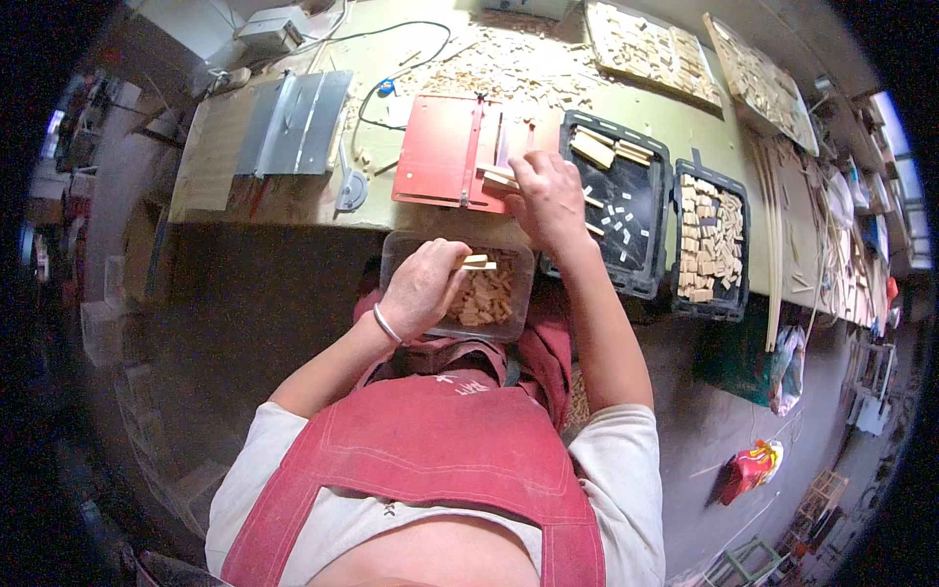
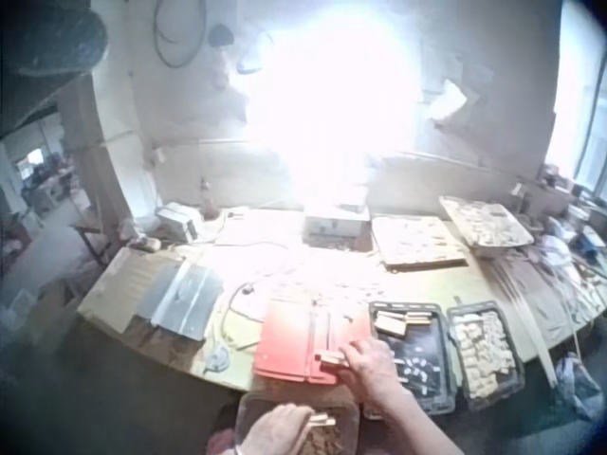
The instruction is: The person repeatedly feeds small wooden blocks through a red table-mounted cutter, collecting the cut pieces into a clear plastic container. After filling the container, they move it aside and begin handling long thin wooden sticks on the workbench.
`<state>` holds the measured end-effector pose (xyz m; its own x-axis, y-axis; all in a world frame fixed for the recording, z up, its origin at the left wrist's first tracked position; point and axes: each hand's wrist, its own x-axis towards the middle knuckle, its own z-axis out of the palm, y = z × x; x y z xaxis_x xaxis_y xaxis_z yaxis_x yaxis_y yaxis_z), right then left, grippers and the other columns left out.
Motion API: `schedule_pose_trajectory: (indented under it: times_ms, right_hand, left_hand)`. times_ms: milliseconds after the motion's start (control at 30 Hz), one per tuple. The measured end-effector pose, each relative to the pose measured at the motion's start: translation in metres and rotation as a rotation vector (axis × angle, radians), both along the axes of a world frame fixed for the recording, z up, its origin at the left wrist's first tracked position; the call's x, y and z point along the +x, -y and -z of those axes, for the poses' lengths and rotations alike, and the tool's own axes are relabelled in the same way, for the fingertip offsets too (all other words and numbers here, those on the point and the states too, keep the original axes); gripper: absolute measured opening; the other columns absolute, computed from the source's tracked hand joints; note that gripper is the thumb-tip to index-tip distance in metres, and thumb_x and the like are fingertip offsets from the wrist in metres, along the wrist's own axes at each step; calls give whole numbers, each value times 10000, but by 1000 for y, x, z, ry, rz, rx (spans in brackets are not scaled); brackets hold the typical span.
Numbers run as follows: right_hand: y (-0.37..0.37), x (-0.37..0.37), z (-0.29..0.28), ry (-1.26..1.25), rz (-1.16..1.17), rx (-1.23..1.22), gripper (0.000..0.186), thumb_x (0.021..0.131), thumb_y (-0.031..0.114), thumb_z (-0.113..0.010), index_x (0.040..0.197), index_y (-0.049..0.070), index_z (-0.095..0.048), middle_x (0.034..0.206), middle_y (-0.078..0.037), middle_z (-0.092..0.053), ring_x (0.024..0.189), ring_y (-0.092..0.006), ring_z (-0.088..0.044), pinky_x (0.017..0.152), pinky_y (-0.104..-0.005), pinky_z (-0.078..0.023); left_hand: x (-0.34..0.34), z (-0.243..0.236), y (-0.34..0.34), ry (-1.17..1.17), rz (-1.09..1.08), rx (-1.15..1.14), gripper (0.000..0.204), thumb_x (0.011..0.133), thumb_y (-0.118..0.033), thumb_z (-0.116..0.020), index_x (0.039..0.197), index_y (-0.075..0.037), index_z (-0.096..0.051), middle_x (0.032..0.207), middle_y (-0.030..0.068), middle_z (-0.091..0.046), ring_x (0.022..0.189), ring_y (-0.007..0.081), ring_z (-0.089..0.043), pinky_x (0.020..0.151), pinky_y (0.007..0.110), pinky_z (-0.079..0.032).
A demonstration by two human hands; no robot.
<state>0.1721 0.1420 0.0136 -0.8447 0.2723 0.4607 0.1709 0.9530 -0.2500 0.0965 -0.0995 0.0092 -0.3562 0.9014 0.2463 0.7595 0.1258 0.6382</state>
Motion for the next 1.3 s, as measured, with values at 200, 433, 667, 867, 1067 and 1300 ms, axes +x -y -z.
schedule_pose_trajectory:
  times_ms: [200,433,667,867,1067,1300]
  right_hand:
    - [53,51,-31,42,-238,-307,244,861,159,-804,1085,78,-753,1027,-90,-722,1035,-301,-681,972,-444,-496]
    - [39,50,-5,0,-111,-78,143,858,85,-741,997,70,-714,973,-93,-696,970,-300,-673,902,-432,-501]
    - [15,30,32,-117,-68,-53,92,868,80,-752,940,81,-696,917,-95,-676,894,-310,-662,848,-437,-520]
    - [13,29,36,-193,-136,-227,58,906,25,-716,954,34,-683,919,-132,-664,893,-340,-654,815,-455,-536]
    - [12,42,33,-142,-88,-356,72,920,-28,-709,965,6,-664,915,-168,-648,888,-373,-649,807,-458,-531]
    - [15,64,29,-130,6,-1019,86,1002,-15,-692,1087,-13,-703,929,-50,-687,848,-130,-660,776,-286,-528]
  left_hand:
    - [-5,7,-21,-163,-23,133,182,939,-113,-700,1086,-82,-598,962,107,-618,924,310,-637,782,434,-509]
    - [-12,7,-47,-201,-84,228,431,836,-107,-808,1234,-68,-646,1208,128,-667,1140,335,-651,984,469,-506]
    - [-24,17,-43,-212,-189,164,528,832,-131,-853,1322,-84,-661,1328,108,-621,1253,309,-592,1083,463,-421]
    - [-22,38,-52,-193,-312,231,477,796,-170,-888,1223,-137,-678,1205,80,-582,1176,293,-563,1012,445,-404]
    - [-16,41,-48,-243,-254,218,537,747,-235,-936,1212,-153,-681,1216,79,-573,1168,285,-565,988,440,-419]
    - [-9,36,-44,-217,-237,277,563,715,-273,-957,1196,-157,-687,1206,65,-589,1189,280,-554,1018,448,-395]
